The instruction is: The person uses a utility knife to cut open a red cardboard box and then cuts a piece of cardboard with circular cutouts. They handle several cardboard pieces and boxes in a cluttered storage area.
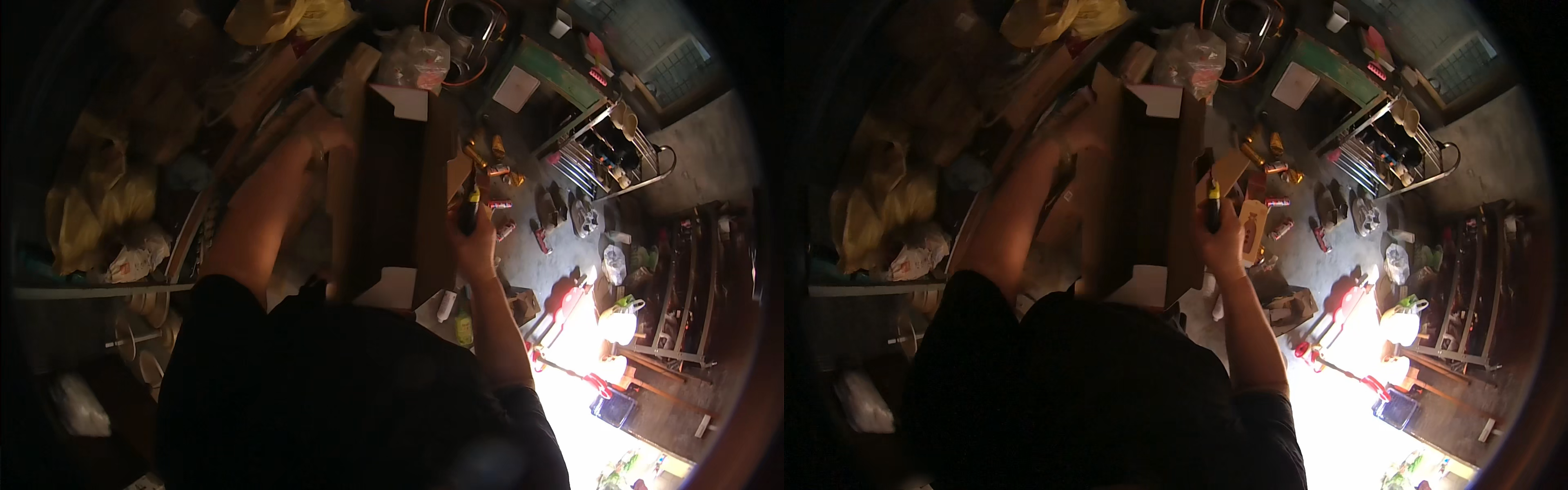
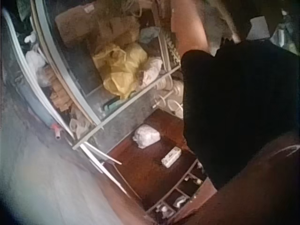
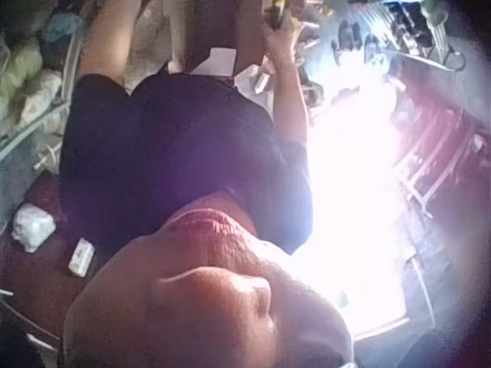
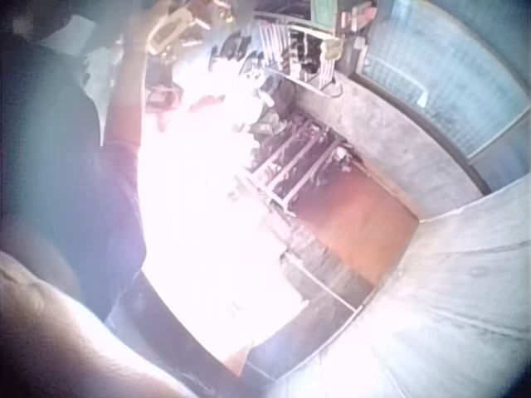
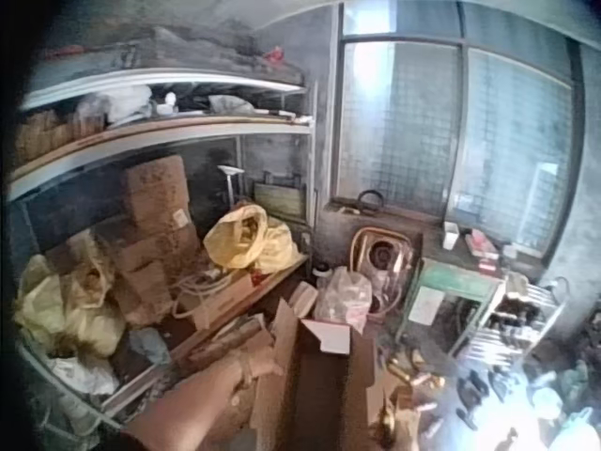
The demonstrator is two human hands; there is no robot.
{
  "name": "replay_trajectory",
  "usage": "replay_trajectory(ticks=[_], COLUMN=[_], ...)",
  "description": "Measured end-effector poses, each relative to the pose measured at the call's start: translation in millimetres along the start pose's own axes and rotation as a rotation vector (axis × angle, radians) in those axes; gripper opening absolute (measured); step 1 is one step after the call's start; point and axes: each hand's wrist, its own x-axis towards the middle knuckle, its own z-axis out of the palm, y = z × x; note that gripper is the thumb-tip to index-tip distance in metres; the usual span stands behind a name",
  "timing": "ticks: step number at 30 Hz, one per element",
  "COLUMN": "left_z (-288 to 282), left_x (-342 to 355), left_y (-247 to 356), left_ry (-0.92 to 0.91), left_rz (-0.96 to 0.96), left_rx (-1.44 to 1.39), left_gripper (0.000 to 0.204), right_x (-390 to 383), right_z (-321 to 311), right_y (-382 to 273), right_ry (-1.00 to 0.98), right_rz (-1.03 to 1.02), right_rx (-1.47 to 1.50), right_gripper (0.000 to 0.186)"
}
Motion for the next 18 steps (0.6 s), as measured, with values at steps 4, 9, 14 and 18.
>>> replay_trajectory(ticks=[4,9,14,18], left_z=[-3.7,43.0,36.6,61.4], left_x=[-20.4,-18.0,20.2,10.4], left_y=[12.8,16.7,-8.8,-43.1], left_ry=[0.211,0.173,0.065,0.412], left_rz=[0.402,0.087,0.051,0.376], left_rx=[-0.142,-0.171,-0.357,-0.528], left_gripper=[0.033,0.026,0.030,0.027], right_x=[2.4,25.1,2.5,7.7], right_z=[-12.6,52.3,49.8,80.5], right_y=[12.7,76.9,79.3,30.6], right_ry=[0.107,-0.057,0.063,0.123], right_rz=[-0.064,0.085,0.161,-0.003], right_rx=[0.035,-0.306,-0.364,-0.562], right_gripper=[0.016,0.030,0.030,0.028])
